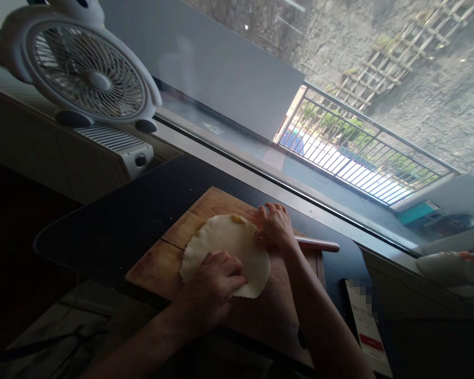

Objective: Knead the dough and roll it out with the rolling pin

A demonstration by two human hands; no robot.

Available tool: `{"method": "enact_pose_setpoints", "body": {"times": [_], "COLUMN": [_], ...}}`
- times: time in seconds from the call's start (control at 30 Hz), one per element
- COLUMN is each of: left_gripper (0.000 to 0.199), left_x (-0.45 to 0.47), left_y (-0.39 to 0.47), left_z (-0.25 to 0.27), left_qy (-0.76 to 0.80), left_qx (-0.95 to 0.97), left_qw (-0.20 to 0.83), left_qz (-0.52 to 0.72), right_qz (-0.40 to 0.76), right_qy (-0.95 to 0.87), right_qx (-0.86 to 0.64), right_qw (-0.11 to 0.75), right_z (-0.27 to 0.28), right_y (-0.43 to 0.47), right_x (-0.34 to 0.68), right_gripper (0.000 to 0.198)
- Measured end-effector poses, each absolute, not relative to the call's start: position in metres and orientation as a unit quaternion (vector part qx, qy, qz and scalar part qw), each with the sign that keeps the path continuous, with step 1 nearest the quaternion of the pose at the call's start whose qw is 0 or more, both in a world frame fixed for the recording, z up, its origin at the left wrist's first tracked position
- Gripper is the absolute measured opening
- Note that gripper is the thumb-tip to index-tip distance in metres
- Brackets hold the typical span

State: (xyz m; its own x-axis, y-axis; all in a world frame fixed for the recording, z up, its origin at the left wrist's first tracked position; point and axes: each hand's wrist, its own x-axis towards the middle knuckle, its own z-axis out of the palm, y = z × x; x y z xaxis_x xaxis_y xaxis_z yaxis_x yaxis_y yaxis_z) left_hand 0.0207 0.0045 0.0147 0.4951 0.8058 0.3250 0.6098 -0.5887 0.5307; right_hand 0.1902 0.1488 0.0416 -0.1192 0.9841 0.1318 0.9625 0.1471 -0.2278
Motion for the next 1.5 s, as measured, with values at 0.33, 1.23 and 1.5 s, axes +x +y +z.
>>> {"method": "enact_pose_setpoints", "body": {"times": [0.33,1.23,1.5], "left_gripper": [0.025,0.029,0.017], "left_x": [0.019,0.019,0.035], "left_y": [0.003,0.004,0.009], "left_z": [0.016,0.012,0.019], "left_qy": [0.419,0.416,0.426], "left_qx": [0.843,0.845,0.866], "left_qw": [0.199,0.179,0.075], "left_qz": [0.273,0.284,0.250], "right_qz": [-0.045,0.036,-0.072], "right_qy": [-0.799,-0.759,-0.797], "right_qx": [-0.584,-0.638,-0.575], "right_qw": [0.133,0.127,0.172], "right_z": [0.019,0.033,0.008], "right_y": [0.047,0.140,0.033], "right_x": [0.216,0.200,0.224], "right_gripper": [0.047,0.047,0.045]}}
